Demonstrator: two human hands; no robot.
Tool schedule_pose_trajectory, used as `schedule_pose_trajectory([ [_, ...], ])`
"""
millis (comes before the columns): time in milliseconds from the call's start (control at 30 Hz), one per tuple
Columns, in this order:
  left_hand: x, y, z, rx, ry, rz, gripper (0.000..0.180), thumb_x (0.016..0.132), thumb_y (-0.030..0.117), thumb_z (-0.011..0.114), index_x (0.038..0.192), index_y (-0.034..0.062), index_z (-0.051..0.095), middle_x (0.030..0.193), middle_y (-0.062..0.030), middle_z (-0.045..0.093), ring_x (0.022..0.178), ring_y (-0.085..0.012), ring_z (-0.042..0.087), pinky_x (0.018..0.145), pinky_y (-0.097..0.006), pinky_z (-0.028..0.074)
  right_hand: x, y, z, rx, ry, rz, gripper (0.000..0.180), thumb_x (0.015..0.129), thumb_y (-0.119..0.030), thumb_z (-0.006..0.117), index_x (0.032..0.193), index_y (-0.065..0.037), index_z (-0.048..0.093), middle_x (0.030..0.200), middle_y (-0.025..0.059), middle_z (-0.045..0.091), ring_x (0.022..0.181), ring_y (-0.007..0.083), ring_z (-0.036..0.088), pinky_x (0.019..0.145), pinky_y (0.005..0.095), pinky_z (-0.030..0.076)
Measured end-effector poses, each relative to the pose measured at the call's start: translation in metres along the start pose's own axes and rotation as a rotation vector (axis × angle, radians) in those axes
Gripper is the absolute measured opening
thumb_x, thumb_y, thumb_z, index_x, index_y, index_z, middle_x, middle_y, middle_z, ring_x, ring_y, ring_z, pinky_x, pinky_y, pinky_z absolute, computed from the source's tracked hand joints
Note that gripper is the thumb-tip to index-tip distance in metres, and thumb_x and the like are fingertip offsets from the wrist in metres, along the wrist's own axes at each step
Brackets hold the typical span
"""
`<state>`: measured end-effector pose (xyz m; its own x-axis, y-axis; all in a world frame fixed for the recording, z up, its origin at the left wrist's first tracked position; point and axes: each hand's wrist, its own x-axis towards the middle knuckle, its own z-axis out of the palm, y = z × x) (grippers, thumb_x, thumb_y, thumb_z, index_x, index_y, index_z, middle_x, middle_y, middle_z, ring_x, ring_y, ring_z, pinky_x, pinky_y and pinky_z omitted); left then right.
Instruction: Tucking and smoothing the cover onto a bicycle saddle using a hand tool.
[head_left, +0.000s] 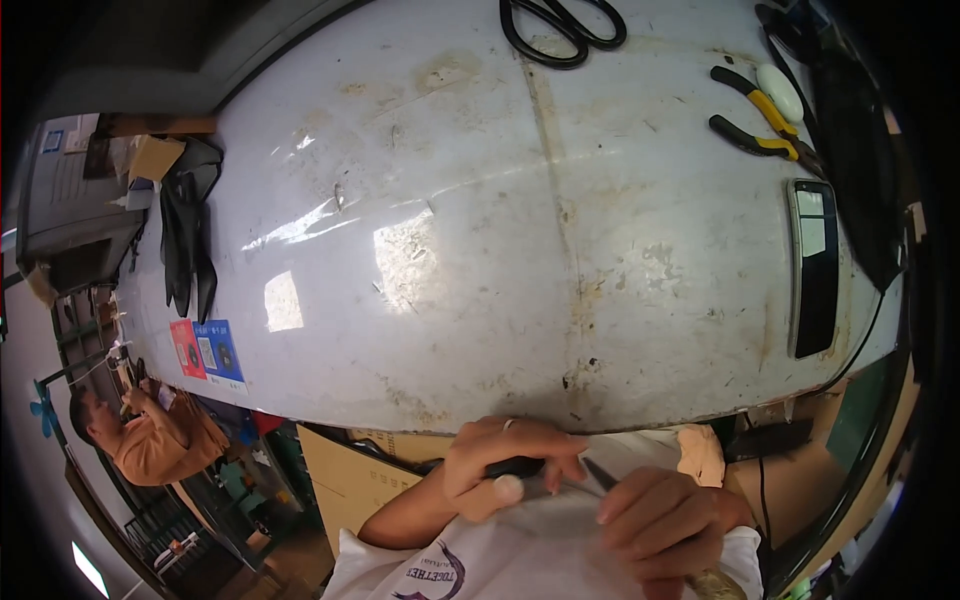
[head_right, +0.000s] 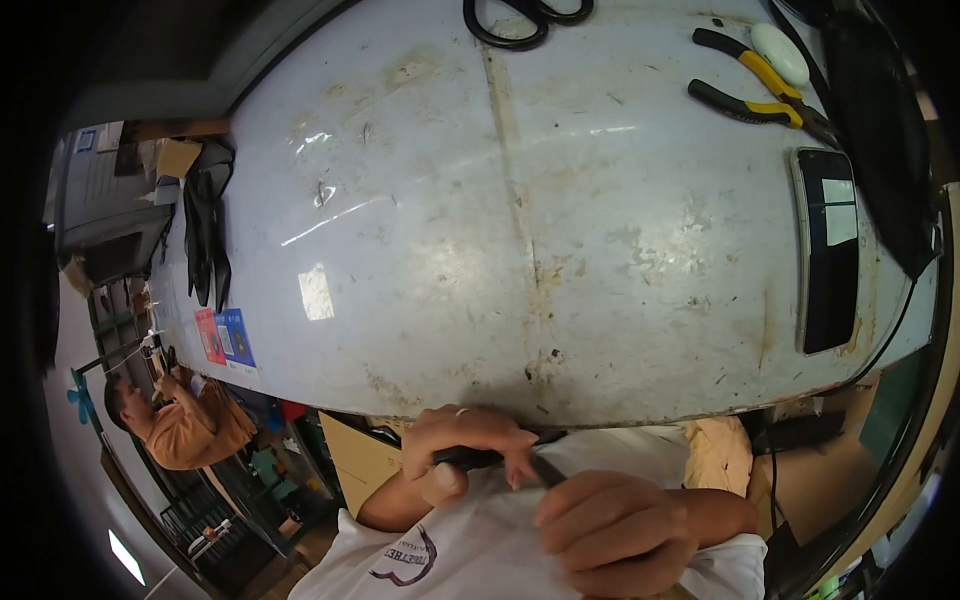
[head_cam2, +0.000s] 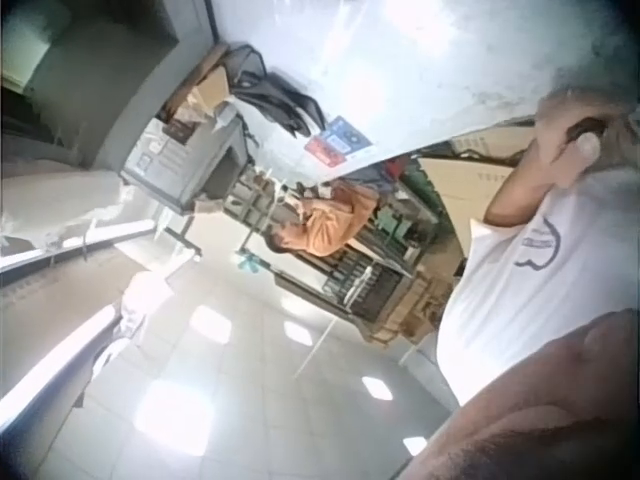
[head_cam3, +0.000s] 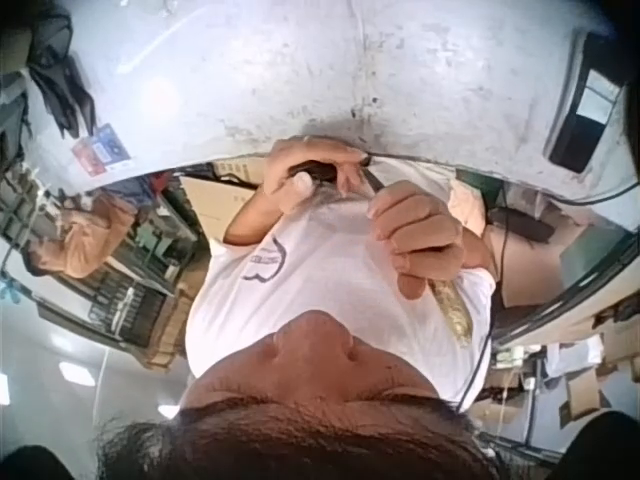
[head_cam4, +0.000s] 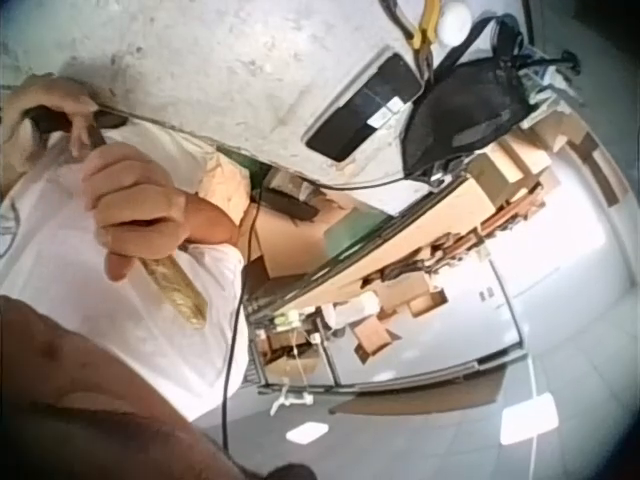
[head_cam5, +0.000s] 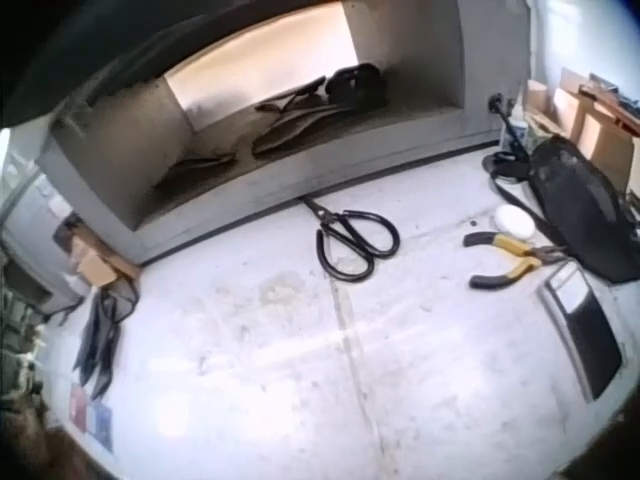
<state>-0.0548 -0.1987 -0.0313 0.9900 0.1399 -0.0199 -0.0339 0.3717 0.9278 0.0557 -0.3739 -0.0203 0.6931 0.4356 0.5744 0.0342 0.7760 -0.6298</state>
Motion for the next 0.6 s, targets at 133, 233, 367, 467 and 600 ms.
schedule_pose_trajectory([
  [133,0.004,-0.002,0.010,0.130,0.055,0.083,0.030,0.107,0.010,0.055,0.122,-0.0103,0.070,0.094,-0.0173,0.076,0.074,-0.0221,0.074,0.070,-0.034,0.061,-0.002,-0.017,-0.016,-0.118,-0.106,-0.014,0.029,0.110,-0.033,0.059,0.097,-0.008,0.055,0.097,0.0103,0.054,0.078,0.0259,0.061,0.073,0.0462,0.056],
  [233,0.010,0.014,0.025,0.316,0.130,-0.069,0.033,0.108,0.015,0.054,0.105,-0.0121,0.072,0.080,-0.0203,0.075,0.066,-0.0250,0.074,0.061,-0.036,0.061,0.005,-0.020,-0.025,-0.141,-0.169,-0.027,0.030,0.110,-0.037,0.061,0.099,-0.008,0.056,0.098,0.0111,0.054,0.079,0.0256,0.060,0.074,0.0476,0.056],
  [367,0.006,0.010,0.022,0.262,0.130,-0.029,0.018,0.105,0.004,0.062,0.111,-0.0058,0.075,0.082,-0.0130,0.077,0.073,-0.0178,0.077,0.064,-0.031,0.060,0.031,-0.033,-0.048,-0.268,-0.275,0.108,0.029,0.096,-0.014,0.078,0.109,0.002,0.057,0.083,0.0119,0.066,0.069,0.0265,0.068,0.062,0.0391,0.060],
  [467,-0.003,0.015,0.017,0.274,0.171,-0.025,0.025,0.107,0.011,0.060,0.106,-0.0084,0.074,0.080,-0.0153,0.077,0.072,-0.0212,0.077,0.067,-0.033,0.062,0.047,-0.048,-0.020,-0.695,0.163,0.848,0.054,0.090,-0.004,0.080,0.137,0.006,0.055,0.107,0.0194,0.066,0.094,0.0357,0.069,0.085,0.0423,0.058],
  [600,-0.026,0.038,0.011,-0.159,0.408,0.145,0.064,0.112,0.051,0.050,0.121,-0.0103,0.066,0.093,-0.0269,0.077,0.075,-0.0314,0.076,0.071,-0.043,0.065,0.058,-0.027,-0.024,-1.447,-0.256,0.323,0.073,0.093,-0.008,0.077,0.153,0.009,0.041,0.137,0.0298,0.057,0.125,0.0453,0.059,0.105,0.0488,0.050],
])
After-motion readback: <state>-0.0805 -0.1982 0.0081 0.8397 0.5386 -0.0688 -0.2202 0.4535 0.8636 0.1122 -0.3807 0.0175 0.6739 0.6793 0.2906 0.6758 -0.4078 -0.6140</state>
